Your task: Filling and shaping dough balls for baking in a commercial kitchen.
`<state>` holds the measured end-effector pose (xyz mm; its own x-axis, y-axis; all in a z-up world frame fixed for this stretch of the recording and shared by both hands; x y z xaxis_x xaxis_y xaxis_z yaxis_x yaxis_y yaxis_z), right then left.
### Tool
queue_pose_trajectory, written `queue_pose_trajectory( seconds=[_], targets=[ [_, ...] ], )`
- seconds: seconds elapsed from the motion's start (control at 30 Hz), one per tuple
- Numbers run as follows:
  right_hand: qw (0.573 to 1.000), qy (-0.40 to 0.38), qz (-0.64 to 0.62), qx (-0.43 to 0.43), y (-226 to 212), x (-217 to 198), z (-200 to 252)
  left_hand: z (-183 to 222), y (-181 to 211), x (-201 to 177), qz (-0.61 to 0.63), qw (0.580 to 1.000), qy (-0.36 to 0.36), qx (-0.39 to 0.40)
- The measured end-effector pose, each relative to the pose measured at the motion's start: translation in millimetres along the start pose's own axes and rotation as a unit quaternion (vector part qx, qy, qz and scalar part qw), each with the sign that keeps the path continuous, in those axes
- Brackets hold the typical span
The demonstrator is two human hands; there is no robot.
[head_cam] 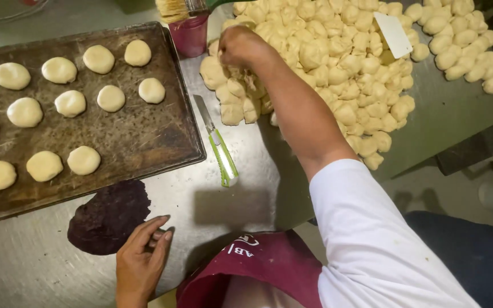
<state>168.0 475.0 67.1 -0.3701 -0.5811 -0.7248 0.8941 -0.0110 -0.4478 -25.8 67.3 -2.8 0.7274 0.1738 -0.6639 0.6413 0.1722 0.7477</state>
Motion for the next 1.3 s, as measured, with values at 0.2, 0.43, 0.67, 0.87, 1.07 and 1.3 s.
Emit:
queue_pose_trajectory(
  seconds=[0.2, 0.43, 0.67, 0.87, 1.07, 1.3],
  targets=[
    [0.986, -0.031, -0.014, -0.163, 29, -48, 36, -11, 5, 1, 0.004, 1.000, -0.025, -0.001],
    [0.981, -0.074, -0.137, -0.114, 53, -53, 85, 2, 9, 20, 0.034, 0.998, -0.056, -0.018],
    [0.997, -0.002, 0.067, 0.039, 76, -36, 71, -18, 49, 29, -0.022, 0.990, -0.130, 0.040],
    [0.986, 0.050, 0.157, 0.003, 44, 2, 31, -92, 61, 41, -0.016, 0.988, -0.131, 0.075],
    [0.972, 0.104, 0.208, -0.039, 32, 21, -3, -211, 87, 59, -0.019, 0.993, -0.062, 0.094],
    [0.985, 0.069, 0.158, -0.006, 33, 11, -13, -340, 53, 158, -0.036, 0.996, -0.046, 0.064]
  ],
)
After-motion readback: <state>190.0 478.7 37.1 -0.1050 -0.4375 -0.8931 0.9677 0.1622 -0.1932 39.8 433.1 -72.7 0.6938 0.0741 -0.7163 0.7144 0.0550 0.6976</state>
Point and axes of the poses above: each hand's wrist, its own z-axis away from the middle knuckle, its own x-axis out of the palm, y = z × x, the point moved 4 cm from there along -z, towards the middle knuckle, and after that the axes turned 9 degrees about -z, right-handed, at the moved point
